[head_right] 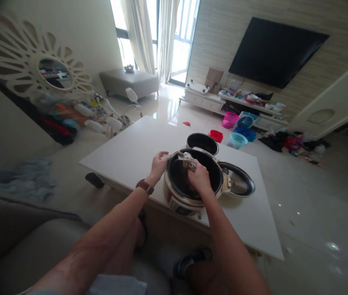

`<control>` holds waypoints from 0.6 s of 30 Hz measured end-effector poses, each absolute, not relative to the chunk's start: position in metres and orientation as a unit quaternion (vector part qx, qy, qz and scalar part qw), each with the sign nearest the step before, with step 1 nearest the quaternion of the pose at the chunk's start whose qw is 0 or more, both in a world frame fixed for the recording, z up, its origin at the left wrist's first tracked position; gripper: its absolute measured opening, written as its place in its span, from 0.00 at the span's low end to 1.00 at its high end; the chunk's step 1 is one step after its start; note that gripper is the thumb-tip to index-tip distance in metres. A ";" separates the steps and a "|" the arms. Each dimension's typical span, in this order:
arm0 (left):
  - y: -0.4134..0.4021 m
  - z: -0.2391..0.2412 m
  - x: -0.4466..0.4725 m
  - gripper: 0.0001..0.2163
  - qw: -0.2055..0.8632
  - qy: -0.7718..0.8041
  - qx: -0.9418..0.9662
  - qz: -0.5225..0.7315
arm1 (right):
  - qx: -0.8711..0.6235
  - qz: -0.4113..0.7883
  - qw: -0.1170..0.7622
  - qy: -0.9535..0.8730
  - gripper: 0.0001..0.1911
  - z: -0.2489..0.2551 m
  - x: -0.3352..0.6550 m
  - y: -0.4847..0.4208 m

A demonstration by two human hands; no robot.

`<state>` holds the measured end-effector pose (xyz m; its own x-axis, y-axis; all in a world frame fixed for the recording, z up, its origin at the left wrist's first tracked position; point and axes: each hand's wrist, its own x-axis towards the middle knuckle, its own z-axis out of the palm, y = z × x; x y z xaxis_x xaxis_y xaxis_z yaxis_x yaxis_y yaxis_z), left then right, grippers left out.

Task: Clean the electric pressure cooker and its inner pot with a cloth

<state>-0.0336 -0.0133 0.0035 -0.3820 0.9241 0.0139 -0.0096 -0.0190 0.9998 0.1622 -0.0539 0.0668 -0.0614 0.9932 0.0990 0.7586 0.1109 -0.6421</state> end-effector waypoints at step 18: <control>-0.018 -0.014 -0.026 0.13 0.471 0.427 0.365 0.680 | -0.510 0.317 -0.156 -0.784 0.10 0.089 0.170 -0.060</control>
<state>-0.0261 -0.0183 -0.0139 -0.2885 0.9528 0.0943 -0.3291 -0.1911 0.9247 0.1699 -0.0600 0.0894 -0.4314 0.7006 -0.5684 0.8987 0.2789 -0.3383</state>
